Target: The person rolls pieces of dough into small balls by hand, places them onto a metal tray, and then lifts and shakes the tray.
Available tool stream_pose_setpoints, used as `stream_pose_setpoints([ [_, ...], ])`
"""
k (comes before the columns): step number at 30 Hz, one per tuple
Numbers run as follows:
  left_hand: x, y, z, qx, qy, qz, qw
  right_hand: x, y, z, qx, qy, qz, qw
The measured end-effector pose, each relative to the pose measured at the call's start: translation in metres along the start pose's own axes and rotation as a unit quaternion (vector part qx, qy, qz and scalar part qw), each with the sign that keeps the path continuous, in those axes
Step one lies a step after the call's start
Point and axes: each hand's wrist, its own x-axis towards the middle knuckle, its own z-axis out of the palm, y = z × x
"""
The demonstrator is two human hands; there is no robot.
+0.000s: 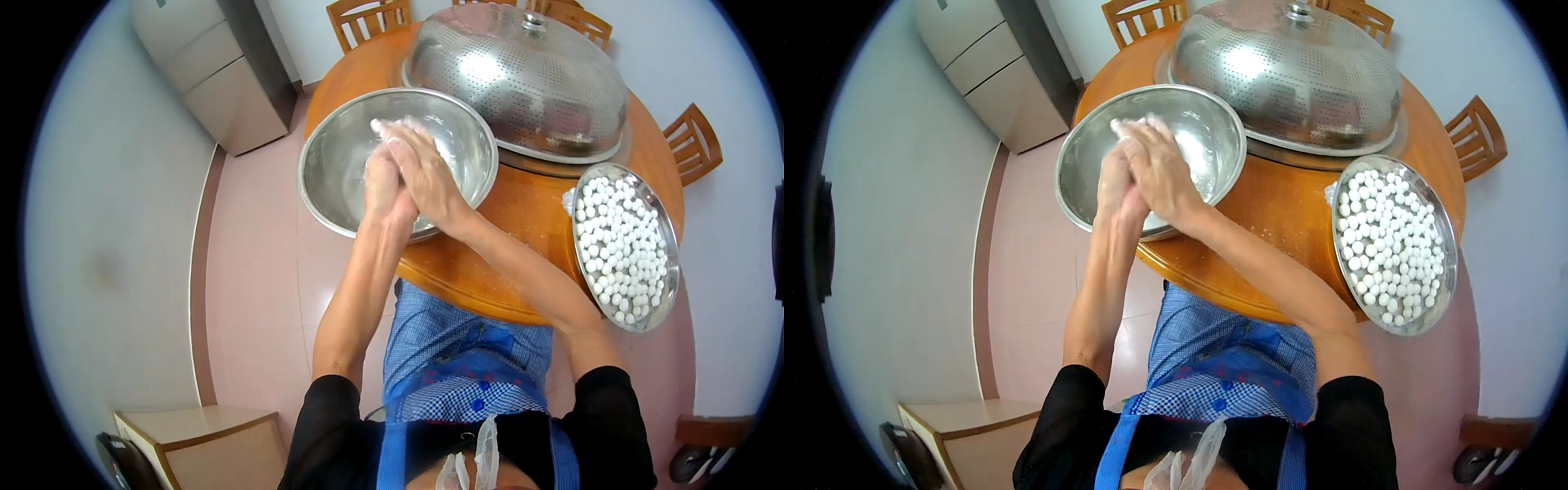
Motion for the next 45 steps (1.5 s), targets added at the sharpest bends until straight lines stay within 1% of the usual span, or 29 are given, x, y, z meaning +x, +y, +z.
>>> stream_pose_setpoints([
  [3,-0.021,-0.002,0.049,0.085,0.078,0.055,0.992,-0.018,0.016,0.024,0.240,-0.039,0.291,0.926],
  [4,-0.028,0.003,0.056,0.124,0.011,0.053,0.991,-0.025,0.021,0.029,0.316,-0.051,0.383,0.867],
  [5,-0.030,0.005,0.058,0.126,0.011,0.049,0.991,-0.026,0.031,0.033,0.316,-0.047,0.385,0.866],
  [7,-0.030,0.008,0.061,0.197,-0.029,0.052,0.979,-0.014,0.057,0.040,0.558,0.059,0.502,0.658],
  [8,-0.025,0.010,0.056,0.187,-0.064,0.072,0.978,-0.014,0.066,0.042,0.611,0.078,0.525,0.587],
  [9,-0.020,0.014,0.048,0.187,-0.065,0.070,0.978,-0.013,0.065,0.039,0.611,0.080,0.524,0.587],
  [11,-0.008,0.028,0.034,0.248,0.000,0.219,0.944,-0.008,0.064,0.032,0.671,0.120,0.588,0.436],
  [12,-0.003,0.037,0.032,0.248,-0.001,0.219,0.944,-0.009,0.065,0.031,0.668,0.121,0.574,0.457],
  [14,0.004,0.049,0.030,0.352,0.100,0.374,0.852,-0.011,0.065,0.029,0.654,0.103,0.576,0.479],
  [15,0.011,0.028,0.020,0.353,0.102,0.374,0.852,-0.010,0.058,0.027,0.639,0.085,0.579,0.500],
  [16,0.023,-0.010,0.002,0.590,0.026,0.358,0.723,-0.005,0.044,0.030,0.632,0.036,0.556,0.539],
  [17,0.023,-0.021,-0.001,0.697,-0.005,0.329,0.637,-0.013,0.054,0.037,0.642,0.035,0.545,0.538],
  [18,0.023,-0.032,-0.004,0.783,-0.044,0.310,0.538,-0.031,0.076,0.041,0.724,0.027,0.468,0.507],
  [19,0.010,-0.029,0.006,0.764,-0.071,0.286,0.574,-0.036,0.084,0.038,0.795,0.019,0.382,0.470],
  [23,-0.025,-0.023,0.038,0.688,-0.163,0.204,0.677,-0.028,0.086,0.031,0.802,0.049,0.427,0.414],
  [25,-0.023,-0.013,0.037,0.502,-0.058,0.218,0.835,-0.006,0.072,0.025,0.699,0.044,0.507,0.503],
  [27,-0.021,0.001,0.033,0.282,0.052,0.217,0.933,0.002,0.055,0.021,0.675,0.099,0.556,0.474],
  [28,-0.020,0.005,0.032,0.163,0.109,0.211,0.958,0.001,0.052,0.023,0.629,0.066,0.522,0.572],
  [29,-0.015,0.003,0.027,0.164,0.113,0.215,0.956,-0.001,0.048,0.026,0.576,0.030,0.482,0.660],
  [30,-0.007,-0.004,0.018,0.066,0.058,0.136,0.987,-0.007,0.042,0.029,0.447,-0.078,0.417,0.787],
  [31,-0.003,-0.005,0.017,-0.035,0.003,0.056,0.998,-0.013,0.032,0.028,0.423,-0.175,0.433,0.777],
  [34,-0.004,0.002,0.015,-0.122,0.050,0.017,0.991,-0.001,0.032,0.034,0.461,-0.132,0.385,0.788],
  [36,-0.001,0.006,0.004,-0.211,0.009,-0.028,0.977,0.016,0.032,0.007,0.358,-0.062,0.263,0.894],
  [37,-0.003,0.008,0.004,-0.212,0.011,-0.025,0.977,0.020,0.026,-0.002,0.360,-0.065,0.263,0.893],
  [39,-0.008,0.010,0.007,-0.226,-0.016,-0.054,0.972,0.019,0.009,-0.020,0.057,-0.195,0.138,0.969],
  [42,-0.007,0.011,0.007,-0.172,-0.006,-0.037,0.984,-0.045,0.010,0.017,-0.124,-0.287,-0.042,0.949],
  [43,-0.005,0.009,0.005,-0.140,0.013,-0.019,0.990,-0.044,0.010,0.014,-0.126,-0.287,-0.040,0.949],
  [44,0.003,0.003,-0.006,-0.211,0.027,-0.039,0.976,-0.039,0.011,0.011,0.120,-0.348,0.126,0.921],
  [45,0.003,0.004,-0.006,-0.211,0.026,-0.039,0.976,-0.035,0.010,0.006,0.355,-0.376,0.281,0.808],
])
